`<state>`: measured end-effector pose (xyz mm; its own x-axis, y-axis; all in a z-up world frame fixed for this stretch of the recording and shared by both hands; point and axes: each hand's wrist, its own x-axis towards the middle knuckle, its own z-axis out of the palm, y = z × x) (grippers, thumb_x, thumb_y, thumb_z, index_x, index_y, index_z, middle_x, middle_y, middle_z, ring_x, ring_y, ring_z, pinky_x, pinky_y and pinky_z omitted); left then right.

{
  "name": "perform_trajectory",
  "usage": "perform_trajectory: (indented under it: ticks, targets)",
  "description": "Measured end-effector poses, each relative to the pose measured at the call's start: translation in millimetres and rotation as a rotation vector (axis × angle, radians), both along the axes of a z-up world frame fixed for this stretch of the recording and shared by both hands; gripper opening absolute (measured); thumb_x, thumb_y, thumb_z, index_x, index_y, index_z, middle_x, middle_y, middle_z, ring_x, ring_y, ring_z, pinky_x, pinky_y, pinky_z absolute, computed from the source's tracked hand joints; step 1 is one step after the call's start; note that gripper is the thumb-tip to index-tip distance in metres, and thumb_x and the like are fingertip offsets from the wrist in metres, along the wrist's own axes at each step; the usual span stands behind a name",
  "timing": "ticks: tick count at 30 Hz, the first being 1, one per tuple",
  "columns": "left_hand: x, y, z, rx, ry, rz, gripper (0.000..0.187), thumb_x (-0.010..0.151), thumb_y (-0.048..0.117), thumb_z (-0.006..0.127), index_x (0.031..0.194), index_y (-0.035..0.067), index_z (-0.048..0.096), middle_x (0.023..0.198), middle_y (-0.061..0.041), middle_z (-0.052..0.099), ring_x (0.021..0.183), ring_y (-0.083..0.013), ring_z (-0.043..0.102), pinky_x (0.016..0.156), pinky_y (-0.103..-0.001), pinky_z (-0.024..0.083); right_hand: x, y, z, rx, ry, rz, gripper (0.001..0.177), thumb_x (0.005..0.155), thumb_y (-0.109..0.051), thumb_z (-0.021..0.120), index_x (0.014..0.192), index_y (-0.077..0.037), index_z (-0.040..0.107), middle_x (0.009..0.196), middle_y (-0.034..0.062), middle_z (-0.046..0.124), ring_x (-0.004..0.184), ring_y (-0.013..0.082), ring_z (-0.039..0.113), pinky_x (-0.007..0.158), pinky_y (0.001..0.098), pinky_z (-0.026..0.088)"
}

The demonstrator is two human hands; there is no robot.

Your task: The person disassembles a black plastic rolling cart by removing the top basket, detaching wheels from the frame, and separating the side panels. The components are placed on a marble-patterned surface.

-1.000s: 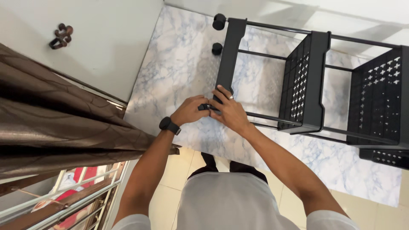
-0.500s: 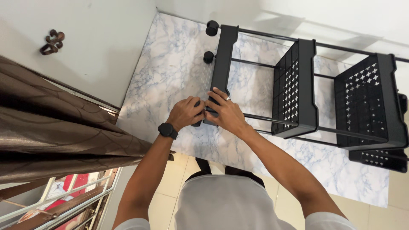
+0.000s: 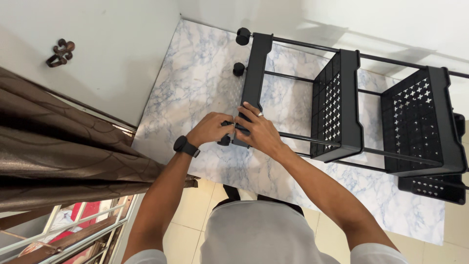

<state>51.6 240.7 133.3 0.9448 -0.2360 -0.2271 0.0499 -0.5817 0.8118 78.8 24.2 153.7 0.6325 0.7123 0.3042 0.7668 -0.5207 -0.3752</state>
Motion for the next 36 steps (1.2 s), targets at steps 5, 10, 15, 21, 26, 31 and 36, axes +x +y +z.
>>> perform_trajectory:
  ticks: [5, 10, 15, 21, 26, 31, 36]
  targets:
    - [-5.9, 14.3, -7.0, 0.052, -0.661, 0.134, 0.02, 0.081, 0.016, 0.075, 0.097, 0.004, 0.074, 0.088, -0.013, 0.07, 0.074, -0.0293, 0.068, 0.066, -0.039, 0.055, 8.7, -9.2, -6.5, 0.036, -0.049, -0.021, 0.034, 0.081, -0.024, 0.081, 0.111, -0.009, 0.073, 0.137, 0.0084, 0.063, 0.141, 0.0296, 0.05, 0.088, 0.0395, 0.06]
    - [-35.5, 81.6, -10.6, 0.238, -0.76, 0.422, 0.014, 0.085, 0.007, 0.072, 0.098, 0.002, 0.071, 0.097, -0.013, 0.069, 0.079, -0.0293, 0.068, 0.069, -0.038, 0.055, 32.6, -37.1, -12.6, 0.098, -0.119, -0.065, 0.027, 0.083, -0.021, 0.081, 0.106, -0.011, 0.073, 0.138, 0.0068, 0.064, 0.139, 0.0297, 0.054, 0.094, 0.0401, 0.059]
    - [-43.0, 48.7, -31.0, -0.527, -0.229, 0.679, 0.019, 0.097, 0.022, 0.069, 0.108, 0.007, 0.066, 0.091, -0.007, 0.062, 0.076, -0.0181, 0.062, 0.061, -0.032, 0.05, 29.9, -35.9, -15.4, 0.042, -0.055, -0.089, 0.022, 0.085, -0.023, 0.079, 0.104, -0.013, 0.073, 0.138, 0.005, 0.062, 0.141, 0.0288, 0.05, 0.092, 0.0413, 0.059]
    - [-46.6, 31.8, -57.2, -1.281, 0.156, 0.712, 0.034, 0.098, 0.025, 0.07, 0.123, 0.012, 0.05, 0.105, -0.004, 0.058, 0.084, -0.014, 0.065, 0.061, -0.027, 0.049, 24.3, -37.8, -14.1, -0.006, -0.017, -0.084, 0.025, 0.091, -0.027, 0.075, 0.11, -0.012, 0.071, 0.143, 0.0054, 0.058, 0.145, 0.0282, 0.045, 0.088, 0.0414, 0.06]
    - [-46.7, 38.0, -97.1, -1.089, 0.143, 0.858, 0.054, 0.088, 0.015, 0.076, 0.126, 0.012, 0.037, 0.107, -0.009, 0.06, 0.087, -0.0166, 0.065, 0.073, -0.032, 0.061, 23.2, -38.1, -10.6, -0.011, -0.043, -0.071, 0.026, 0.093, -0.027, 0.074, 0.114, -0.012, 0.07, 0.143, 0.0061, 0.057, 0.145, 0.0286, 0.045, 0.087, 0.0401, 0.06]
    - [-63.0, 64.3, -154.8, -0.565, 0.117, 1.027, 0.056, 0.085, 0.016, 0.078, 0.12, 0.0, 0.038, 0.106, -0.016, 0.062, 0.086, -0.0239, 0.065, 0.075, -0.039, 0.057, 19.7, -38.9, -2.5, 0.02, -0.028, -0.072, 0.035, 0.093, -0.028, 0.075, 0.124, -0.013, 0.067, 0.145, 0.01, 0.053, 0.138, 0.033, 0.051, 0.086, 0.0406, 0.06]
    - [-89.9, 93.0, -204.8, 0.193, -0.217, 0.867, 0.052, 0.082, 0.018, 0.079, 0.12, 0.001, 0.049, 0.115, -0.022, 0.057, 0.105, -0.0411, 0.054, 0.09, -0.053, 0.047, 15.9, -40.3, 2.4, 0.025, -0.027, -0.098, 0.039, 0.093, -0.03, 0.076, 0.127, -0.014, 0.066, 0.145, 0.0136, 0.051, 0.13, 0.0378, 0.055, 0.082, 0.0421, 0.059]
